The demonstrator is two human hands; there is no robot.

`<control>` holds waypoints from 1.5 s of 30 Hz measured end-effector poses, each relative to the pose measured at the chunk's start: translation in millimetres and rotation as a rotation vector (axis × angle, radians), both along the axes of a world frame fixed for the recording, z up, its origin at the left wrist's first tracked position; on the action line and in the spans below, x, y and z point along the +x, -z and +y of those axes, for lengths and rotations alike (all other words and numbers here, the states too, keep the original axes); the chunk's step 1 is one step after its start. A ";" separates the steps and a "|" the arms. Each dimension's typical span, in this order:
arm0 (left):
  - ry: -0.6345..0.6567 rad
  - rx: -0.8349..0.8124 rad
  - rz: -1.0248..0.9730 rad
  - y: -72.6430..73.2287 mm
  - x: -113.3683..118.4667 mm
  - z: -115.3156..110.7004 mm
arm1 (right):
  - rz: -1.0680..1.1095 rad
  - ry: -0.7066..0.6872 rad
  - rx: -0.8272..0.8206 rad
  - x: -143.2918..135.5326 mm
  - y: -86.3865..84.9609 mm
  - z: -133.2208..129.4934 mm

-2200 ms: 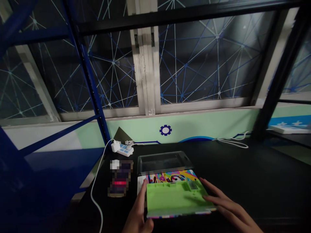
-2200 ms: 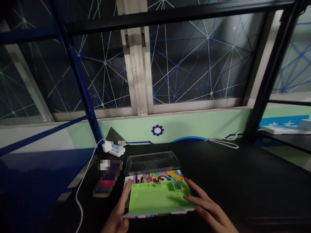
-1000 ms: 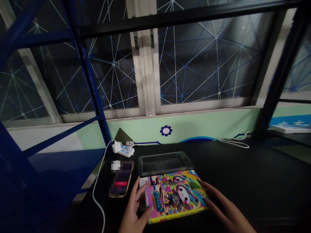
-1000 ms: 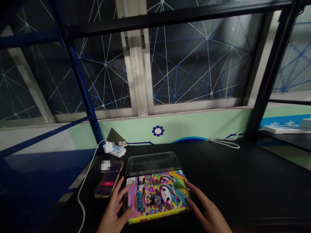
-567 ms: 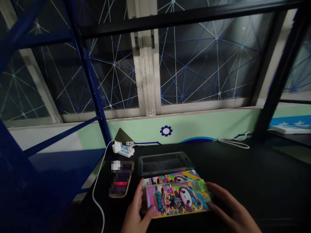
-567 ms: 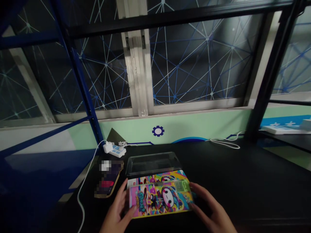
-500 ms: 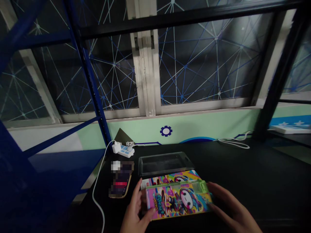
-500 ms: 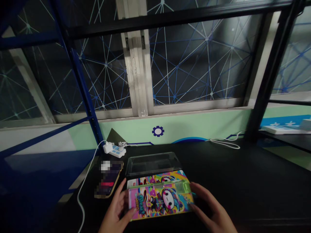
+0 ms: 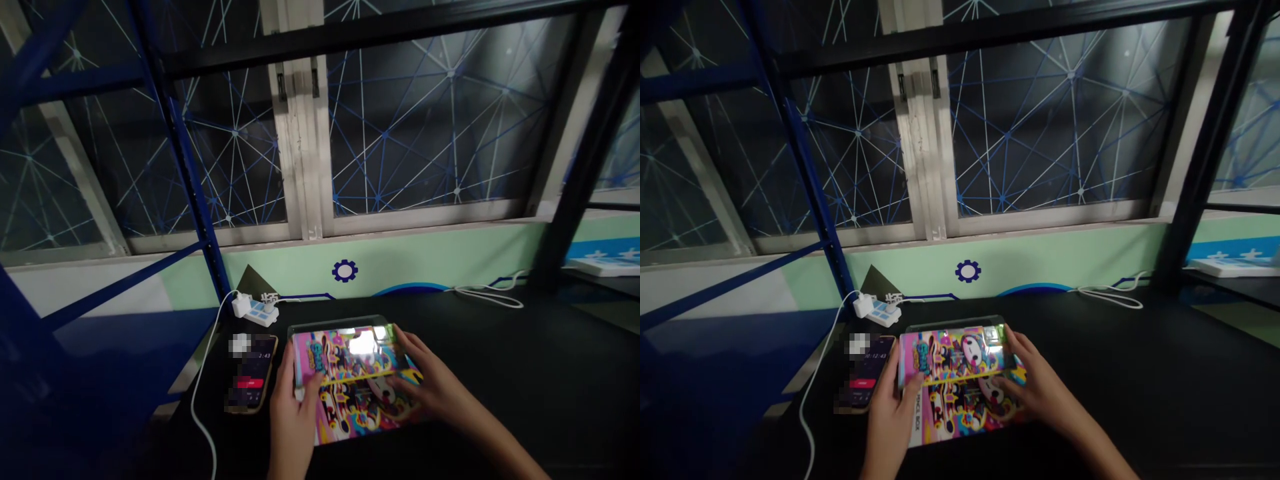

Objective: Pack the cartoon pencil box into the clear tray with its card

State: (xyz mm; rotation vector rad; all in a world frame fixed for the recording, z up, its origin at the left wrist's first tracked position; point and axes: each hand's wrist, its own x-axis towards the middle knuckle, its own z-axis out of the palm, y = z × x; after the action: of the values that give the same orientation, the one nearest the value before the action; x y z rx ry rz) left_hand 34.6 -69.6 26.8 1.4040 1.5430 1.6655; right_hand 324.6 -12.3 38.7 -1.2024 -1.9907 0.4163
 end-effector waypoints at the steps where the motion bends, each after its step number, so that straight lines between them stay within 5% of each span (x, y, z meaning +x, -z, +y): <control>1: 0.006 -0.007 0.051 -7.7 0.1 9.3 | -0.027 -0.014 -0.006 -2.0 -5.1 13.1; 5: -0.067 -0.038 0.281 -24.2 -10.7 46.5 | -0.056 -0.017 0.011 -10.9 -7.4 56.1; 10: -0.124 -0.100 0.662 -15.7 -23.5 72.0 | -0.071 0.026 -0.002 -18.5 11.7 83.9; 25: -0.179 -0.257 0.984 -14.5 -8.3 60.6 | -0.369 0.036 0.182 -30.7 28.6 78.4; 30: -0.024 -0.186 1.033 -22.8 13.3 63.2 | -0.441 0.010 0.258 -33.7 11.2 54.3; 34: 0.102 -0.160 1.029 -21.6 29.7 76.5 | -0.537 -0.332 0.221 -40.7 1.5 12.2; 37: 0.151 -0.155 1.015 -14.5 36.1 85.2 | -0.573 -0.536 0.122 -40.4 13.0 -9.3; 41: 0.186 -0.144 0.996 -6.4 35.1 84.5 | -0.641 -0.502 0.052 -26.9 32.5 -20.4; 45: 0.228 -0.134 0.980 -7.0 29.5 73.7 | -0.566 -0.458 0.103 0.4 20.0 -38.6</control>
State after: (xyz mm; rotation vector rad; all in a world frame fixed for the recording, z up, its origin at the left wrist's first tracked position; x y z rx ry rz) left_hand 64.1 4.1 33.8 2.3843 1.7901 0.7004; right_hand 324.9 -50.9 18.7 -0.8471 -2.7549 0.1971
